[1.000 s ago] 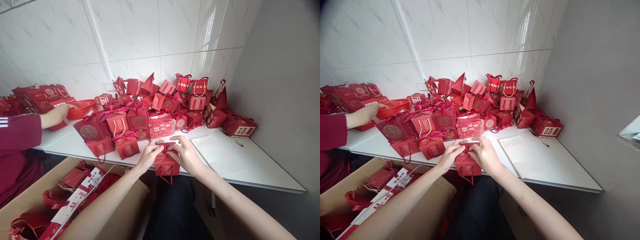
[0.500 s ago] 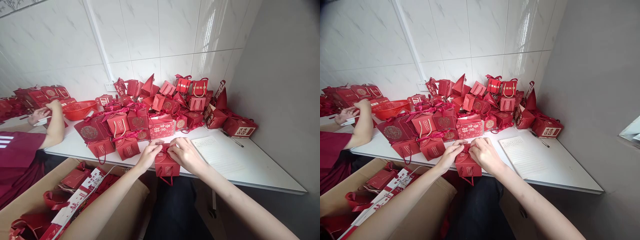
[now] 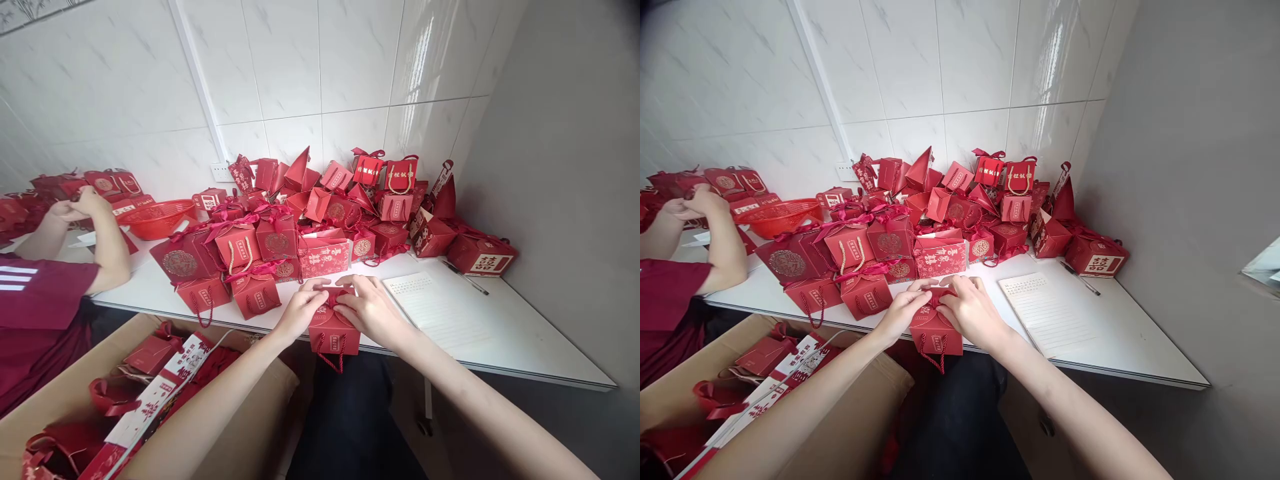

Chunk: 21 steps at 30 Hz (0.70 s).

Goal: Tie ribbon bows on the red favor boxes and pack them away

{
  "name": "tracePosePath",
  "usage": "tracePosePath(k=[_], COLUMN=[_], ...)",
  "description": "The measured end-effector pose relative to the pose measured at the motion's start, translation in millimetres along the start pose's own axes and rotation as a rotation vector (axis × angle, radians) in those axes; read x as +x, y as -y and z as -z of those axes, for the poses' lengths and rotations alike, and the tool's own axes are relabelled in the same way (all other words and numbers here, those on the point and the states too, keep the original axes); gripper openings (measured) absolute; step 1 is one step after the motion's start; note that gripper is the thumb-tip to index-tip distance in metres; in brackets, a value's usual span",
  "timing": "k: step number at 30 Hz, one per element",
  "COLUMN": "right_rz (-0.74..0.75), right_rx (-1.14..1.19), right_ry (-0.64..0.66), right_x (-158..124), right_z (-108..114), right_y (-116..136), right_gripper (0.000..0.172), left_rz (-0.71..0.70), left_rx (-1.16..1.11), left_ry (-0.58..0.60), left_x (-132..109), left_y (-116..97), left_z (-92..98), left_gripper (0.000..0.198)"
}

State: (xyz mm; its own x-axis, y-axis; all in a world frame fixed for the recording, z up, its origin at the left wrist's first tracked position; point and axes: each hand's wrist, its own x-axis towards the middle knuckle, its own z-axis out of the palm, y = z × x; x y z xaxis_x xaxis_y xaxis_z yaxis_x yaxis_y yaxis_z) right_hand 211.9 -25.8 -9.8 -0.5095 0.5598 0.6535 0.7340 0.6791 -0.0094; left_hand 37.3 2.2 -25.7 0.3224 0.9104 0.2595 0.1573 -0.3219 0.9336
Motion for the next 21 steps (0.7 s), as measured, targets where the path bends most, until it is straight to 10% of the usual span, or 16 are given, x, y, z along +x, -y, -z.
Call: tracePosePath(k=[21], right_rz=[0.068], right_rx=[-0.138], right_ry=[-0.010], right_x=[-9], right_z=[12], right_y=[-16], right_gripper=[0.022], left_rz=[-0.068], left_rx=[0.257], left_ry=[-0.107], left_x=[-3], left_y=[0], left_z=[15.4], left_gripper=[0.035])
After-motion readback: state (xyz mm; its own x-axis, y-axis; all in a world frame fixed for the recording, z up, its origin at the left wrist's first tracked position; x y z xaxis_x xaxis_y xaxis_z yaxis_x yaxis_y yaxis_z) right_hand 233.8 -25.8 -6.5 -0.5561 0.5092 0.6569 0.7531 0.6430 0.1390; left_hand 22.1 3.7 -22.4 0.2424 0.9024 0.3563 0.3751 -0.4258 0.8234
